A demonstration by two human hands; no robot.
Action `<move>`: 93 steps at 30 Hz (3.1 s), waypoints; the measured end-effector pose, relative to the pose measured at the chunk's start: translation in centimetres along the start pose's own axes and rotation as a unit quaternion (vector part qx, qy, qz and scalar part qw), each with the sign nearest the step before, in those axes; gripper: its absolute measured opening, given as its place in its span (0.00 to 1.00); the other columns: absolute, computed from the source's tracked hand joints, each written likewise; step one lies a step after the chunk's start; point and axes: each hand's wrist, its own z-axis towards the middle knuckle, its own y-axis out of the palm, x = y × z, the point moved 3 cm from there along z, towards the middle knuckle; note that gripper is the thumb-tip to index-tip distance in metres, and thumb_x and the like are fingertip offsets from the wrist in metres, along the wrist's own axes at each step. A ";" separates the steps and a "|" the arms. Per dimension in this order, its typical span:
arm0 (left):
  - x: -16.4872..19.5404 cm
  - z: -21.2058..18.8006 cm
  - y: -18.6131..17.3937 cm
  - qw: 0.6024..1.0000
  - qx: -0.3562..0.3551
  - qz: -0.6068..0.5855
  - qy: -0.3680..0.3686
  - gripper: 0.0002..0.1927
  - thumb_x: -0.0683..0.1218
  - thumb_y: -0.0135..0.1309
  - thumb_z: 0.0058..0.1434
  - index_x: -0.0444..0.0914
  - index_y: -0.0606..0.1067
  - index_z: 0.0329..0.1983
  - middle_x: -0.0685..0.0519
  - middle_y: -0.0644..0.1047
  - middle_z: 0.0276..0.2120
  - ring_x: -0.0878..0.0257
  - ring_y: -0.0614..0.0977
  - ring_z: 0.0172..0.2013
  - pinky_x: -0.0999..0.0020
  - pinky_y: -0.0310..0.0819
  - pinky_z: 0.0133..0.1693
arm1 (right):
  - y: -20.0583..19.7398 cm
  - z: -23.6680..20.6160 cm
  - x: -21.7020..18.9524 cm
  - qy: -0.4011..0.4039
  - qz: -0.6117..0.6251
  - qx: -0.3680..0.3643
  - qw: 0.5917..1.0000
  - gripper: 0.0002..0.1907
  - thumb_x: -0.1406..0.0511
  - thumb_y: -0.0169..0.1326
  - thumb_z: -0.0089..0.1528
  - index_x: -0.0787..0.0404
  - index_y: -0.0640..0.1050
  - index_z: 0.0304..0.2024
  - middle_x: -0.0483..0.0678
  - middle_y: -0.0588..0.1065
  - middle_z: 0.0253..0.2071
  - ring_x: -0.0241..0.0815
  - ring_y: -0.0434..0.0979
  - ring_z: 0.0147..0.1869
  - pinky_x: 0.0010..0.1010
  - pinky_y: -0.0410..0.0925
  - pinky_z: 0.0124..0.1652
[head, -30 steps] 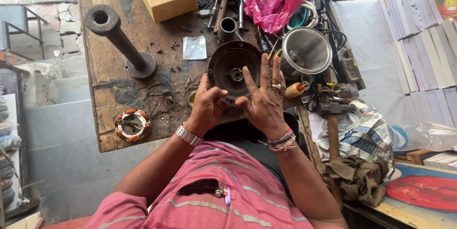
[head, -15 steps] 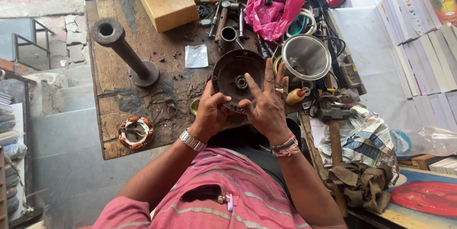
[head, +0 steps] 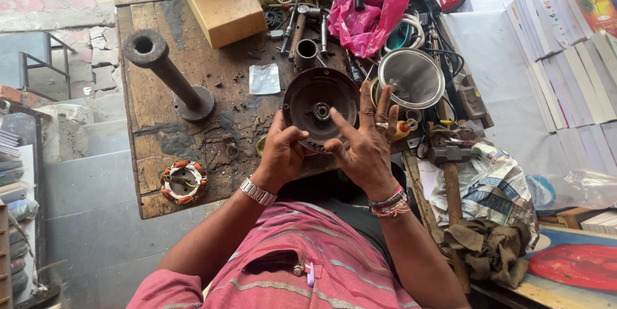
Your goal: The person assembles a small electrical motor by inserting a rotor into a red housing, wiping the assembly with a cloth, and tapping it with a hammer to seat the parts. The person also handles a separate brown housing and a small bottle of lubricant.
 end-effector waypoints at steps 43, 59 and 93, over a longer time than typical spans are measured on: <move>4.5 1.4 -6.7 0.962 0.265 0.058 0.021 0.25 0.34 0.45 0.60 0.36 0.58 0.60 0.40 0.71 0.52 0.44 0.83 0.45 0.45 0.84 0.40 | 1.1 -3.4 1.3 0.278 0.777 -0.049 0.562 0.39 0.40 0.44 0.67 0.67 0.74 0.60 0.60 0.68 0.68 0.55 0.66 0.72 0.45 0.62 0.65; 0.9 -1.8 -0.6 0.991 0.003 0.131 -0.004 0.26 0.31 0.46 0.61 0.36 0.60 0.63 0.46 0.74 0.51 0.60 0.83 0.42 0.62 0.87 0.41 | 0.9 -0.8 -1.8 -0.025 -0.040 -0.022 0.999 0.42 0.32 0.31 0.64 0.45 0.79 0.64 0.63 0.44 0.80 0.68 0.33 0.83 0.62 0.35 0.73; 0.0 -2.1 1.2 0.993 0.000 0.118 -0.020 0.31 0.29 0.45 0.59 0.35 0.57 0.66 0.45 0.69 0.56 0.59 0.81 0.47 0.59 0.87 0.43 | 2.7 0.2 1.5 0.149 0.195 -0.024 0.969 0.20 0.71 0.47 0.62 0.53 0.83 0.52 0.64 0.45 0.79 0.65 0.32 0.84 0.54 0.39 0.74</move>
